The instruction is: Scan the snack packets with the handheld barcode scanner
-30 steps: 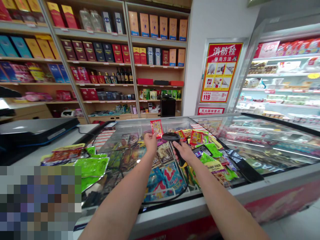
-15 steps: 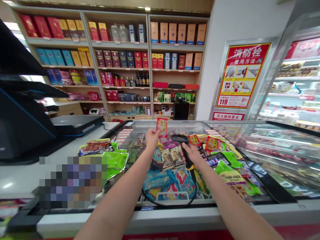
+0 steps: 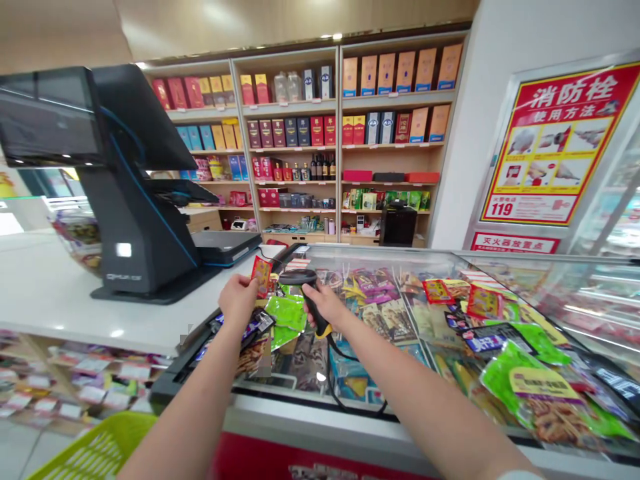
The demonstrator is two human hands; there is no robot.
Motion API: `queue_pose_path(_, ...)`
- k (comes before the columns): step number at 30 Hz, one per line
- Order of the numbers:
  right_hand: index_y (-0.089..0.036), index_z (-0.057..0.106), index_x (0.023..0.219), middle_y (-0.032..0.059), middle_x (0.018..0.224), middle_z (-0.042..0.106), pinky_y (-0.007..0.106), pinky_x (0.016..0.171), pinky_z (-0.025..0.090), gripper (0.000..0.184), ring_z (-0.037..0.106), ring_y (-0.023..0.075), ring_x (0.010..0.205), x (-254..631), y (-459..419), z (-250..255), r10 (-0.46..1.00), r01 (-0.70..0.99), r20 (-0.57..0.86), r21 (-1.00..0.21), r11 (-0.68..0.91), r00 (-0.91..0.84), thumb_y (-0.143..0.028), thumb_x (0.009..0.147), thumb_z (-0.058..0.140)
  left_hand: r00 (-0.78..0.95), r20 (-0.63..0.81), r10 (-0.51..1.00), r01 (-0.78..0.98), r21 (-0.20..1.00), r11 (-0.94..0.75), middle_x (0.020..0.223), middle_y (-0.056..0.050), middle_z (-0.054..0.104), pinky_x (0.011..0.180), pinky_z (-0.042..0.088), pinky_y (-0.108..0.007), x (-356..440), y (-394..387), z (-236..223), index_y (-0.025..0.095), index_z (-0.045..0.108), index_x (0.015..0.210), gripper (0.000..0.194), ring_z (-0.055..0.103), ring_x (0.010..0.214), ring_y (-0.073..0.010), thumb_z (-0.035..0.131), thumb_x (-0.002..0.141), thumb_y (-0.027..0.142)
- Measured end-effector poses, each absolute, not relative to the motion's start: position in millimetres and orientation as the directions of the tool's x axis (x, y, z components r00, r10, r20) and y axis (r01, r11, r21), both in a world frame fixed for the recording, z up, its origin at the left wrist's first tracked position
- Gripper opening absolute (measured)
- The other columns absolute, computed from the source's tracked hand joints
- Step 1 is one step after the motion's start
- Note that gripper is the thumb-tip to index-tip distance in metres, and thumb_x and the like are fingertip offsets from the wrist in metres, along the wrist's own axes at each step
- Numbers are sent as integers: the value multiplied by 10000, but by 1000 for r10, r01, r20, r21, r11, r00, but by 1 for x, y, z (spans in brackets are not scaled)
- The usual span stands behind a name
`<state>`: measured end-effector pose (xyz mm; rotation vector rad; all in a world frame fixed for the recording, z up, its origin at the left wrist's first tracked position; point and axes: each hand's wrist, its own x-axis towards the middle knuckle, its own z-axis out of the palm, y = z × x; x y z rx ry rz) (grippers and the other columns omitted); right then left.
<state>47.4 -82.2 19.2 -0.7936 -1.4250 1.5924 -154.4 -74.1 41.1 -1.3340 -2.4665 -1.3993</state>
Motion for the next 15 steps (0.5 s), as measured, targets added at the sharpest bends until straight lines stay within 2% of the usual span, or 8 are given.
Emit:
queue_pose_path(3, -201, 446, 820, -83, 496, 519, 187, 336, 389, 413, 466, 74, 343, 31, -85, 18, 879, -185, 69, -983, -22, -472, -584, 762, 589, -652, 421, 631, 697, 661, 279, 1084, -115, 636, 894, 414, -464, -160, -82, 39, 197, 571, 1013, 293, 571, 1053, -299, 573, 727, 258)
queue_pose_path(5, -198, 445, 811, -82, 499, 520, 187, 337, 392, 419, 468, 72, 343, 29, -86, 17, 880, -188, 72, -982, -20, -469, -588, 762, 591, -636, 468, 613, 722, 640, 261, 1200, -141, 580, 948, 379, -509, -158, -84, 39, 190, 550, 1091, 348, 518, 1152, -310, 556, 749, 255)
queue_pose_path(10, -198, 458, 844, -80, 510, 529, 191, 343, 403, 383, 475, 76, 347, 46, -88, 19, 905, -176, 64, -984, -13, -420, -562, 797, 571, -576, 531, 622, 761, 625, 172, 1256, -150, 525, 993, 330, -564, -138, -80, 43, 186, 564, 1071, 297, 461, 1216, -313, 507, 800, 292)
queue_pose_path(15, -208, 437, 872, -90, 505, 525, 182, 339, 399, 366, 473, 75, 342, 81, -86, 18, 934, -204, 97, -979, 27, -344, -540, 800, 573, -447, 619, 645, 811, 585, 0, 1243, -134, 527, 1014, 330, -536, -93, -65, 44, 188, 572, 1051, 288, 441, 1234, -306, 524, 793, 305)
